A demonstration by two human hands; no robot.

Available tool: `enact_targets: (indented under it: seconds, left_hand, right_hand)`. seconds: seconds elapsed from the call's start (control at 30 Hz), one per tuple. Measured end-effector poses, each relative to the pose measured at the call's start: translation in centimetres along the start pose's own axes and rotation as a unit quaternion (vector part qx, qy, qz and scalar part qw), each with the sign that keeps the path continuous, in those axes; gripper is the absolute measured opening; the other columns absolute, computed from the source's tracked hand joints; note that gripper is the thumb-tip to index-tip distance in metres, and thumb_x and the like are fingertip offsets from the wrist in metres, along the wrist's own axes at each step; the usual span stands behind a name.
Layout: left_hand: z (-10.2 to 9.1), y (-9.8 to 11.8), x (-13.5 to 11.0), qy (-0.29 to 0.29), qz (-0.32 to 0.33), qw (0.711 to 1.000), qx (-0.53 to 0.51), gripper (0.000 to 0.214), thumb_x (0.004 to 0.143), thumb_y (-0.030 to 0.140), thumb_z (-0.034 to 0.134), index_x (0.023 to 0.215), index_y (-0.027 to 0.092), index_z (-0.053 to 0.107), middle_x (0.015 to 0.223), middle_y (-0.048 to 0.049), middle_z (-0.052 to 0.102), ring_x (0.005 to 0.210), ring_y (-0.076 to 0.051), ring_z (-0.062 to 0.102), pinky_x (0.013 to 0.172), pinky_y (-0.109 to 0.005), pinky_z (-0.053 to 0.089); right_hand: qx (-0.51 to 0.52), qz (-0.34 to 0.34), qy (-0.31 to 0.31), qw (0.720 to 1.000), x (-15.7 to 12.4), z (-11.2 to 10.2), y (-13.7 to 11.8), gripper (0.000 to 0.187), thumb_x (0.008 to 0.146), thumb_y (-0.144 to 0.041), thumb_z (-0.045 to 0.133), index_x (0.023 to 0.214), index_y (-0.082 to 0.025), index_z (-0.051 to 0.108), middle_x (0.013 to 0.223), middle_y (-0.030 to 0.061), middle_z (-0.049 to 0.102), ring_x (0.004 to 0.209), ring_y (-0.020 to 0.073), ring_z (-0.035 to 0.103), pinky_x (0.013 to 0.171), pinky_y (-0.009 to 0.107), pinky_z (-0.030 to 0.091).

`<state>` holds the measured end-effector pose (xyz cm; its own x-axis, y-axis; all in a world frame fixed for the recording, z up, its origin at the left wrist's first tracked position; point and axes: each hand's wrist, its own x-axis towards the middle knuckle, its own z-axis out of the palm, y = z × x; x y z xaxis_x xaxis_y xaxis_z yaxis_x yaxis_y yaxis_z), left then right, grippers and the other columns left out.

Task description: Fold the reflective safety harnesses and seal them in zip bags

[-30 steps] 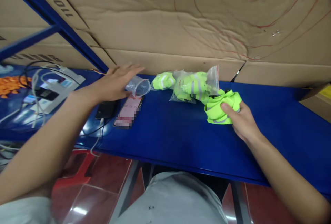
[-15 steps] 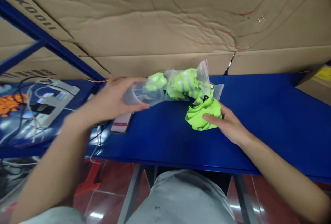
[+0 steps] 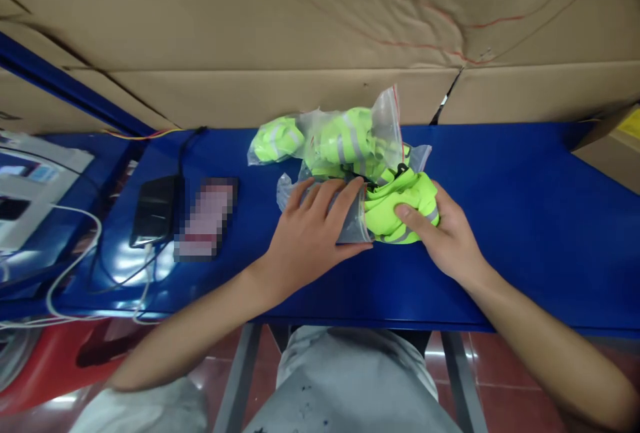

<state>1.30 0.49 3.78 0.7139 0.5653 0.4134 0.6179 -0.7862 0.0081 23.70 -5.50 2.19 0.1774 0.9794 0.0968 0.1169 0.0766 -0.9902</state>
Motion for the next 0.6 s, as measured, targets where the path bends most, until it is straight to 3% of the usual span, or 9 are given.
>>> enact_targets:
  seconds: [0.2,0.3,0.47,0.6]
  left_hand:
    - [-0.1,0.9,0.0,-0.033,0.033,0.998,0.046,0.082,0.098,0.058,0.062,0.157,0.007,0.04,0.139,-0.0213,0.067,0.122,-0.036,0.067,0.116,-0.057,0.044]
    - [0.0,1.2,0.0,-0.018,0.05,0.998,0.035,0.082,0.099,0.058,0.059,0.156,0.003,0.04,0.137,-0.0223,0.068,0.122,-0.035,0.067,0.115,-0.054,0.047]
    - [1.2,1.3,-0.5,0.024,0.028,0.999,0.011,0.084,0.101,0.061,0.055,0.153,-0.003,0.04,0.134,-0.0249,0.069,0.117,-0.034,0.07,0.102,-0.046,0.054]
    - [1.6,0.8,-1.2,0.026,0.033,0.999,0.002,0.08,0.103,0.06,0.05,0.155,-0.001,0.038,0.136,-0.0235,0.069,0.121,-0.032,0.069,0.103,-0.044,0.054]
  right_hand:
    - [-0.057,-0.023,0.015,0.998,-0.1,-0.7,-0.2,0.029,0.09,-0.046,0.078,0.111,-0.027,0.07,0.097,0.0011,0.076,0.08,0.0199,0.07,0.068,0.033,0.061]
    - [-0.064,-0.016,-0.003,0.998,0.0,-0.6,-0.2,0.025,0.091,-0.046,0.076,0.107,-0.027,0.071,0.093,0.0009,0.075,0.076,0.0201,0.069,0.064,0.033,0.06]
    - [-0.037,0.007,0.013,0.999,-0.3,0.6,0.5,0.033,0.092,-0.05,0.074,0.113,-0.025,0.069,0.104,0.0031,0.077,0.089,0.0217,0.073,0.077,0.035,0.064]
    - [-0.016,0.029,0.024,0.999,-0.9,1.0,1.8,0.036,0.093,-0.052,0.073,0.121,-0.029,0.069,0.114,0.0054,0.077,0.102,0.0277,0.074,0.09,0.046,0.063]
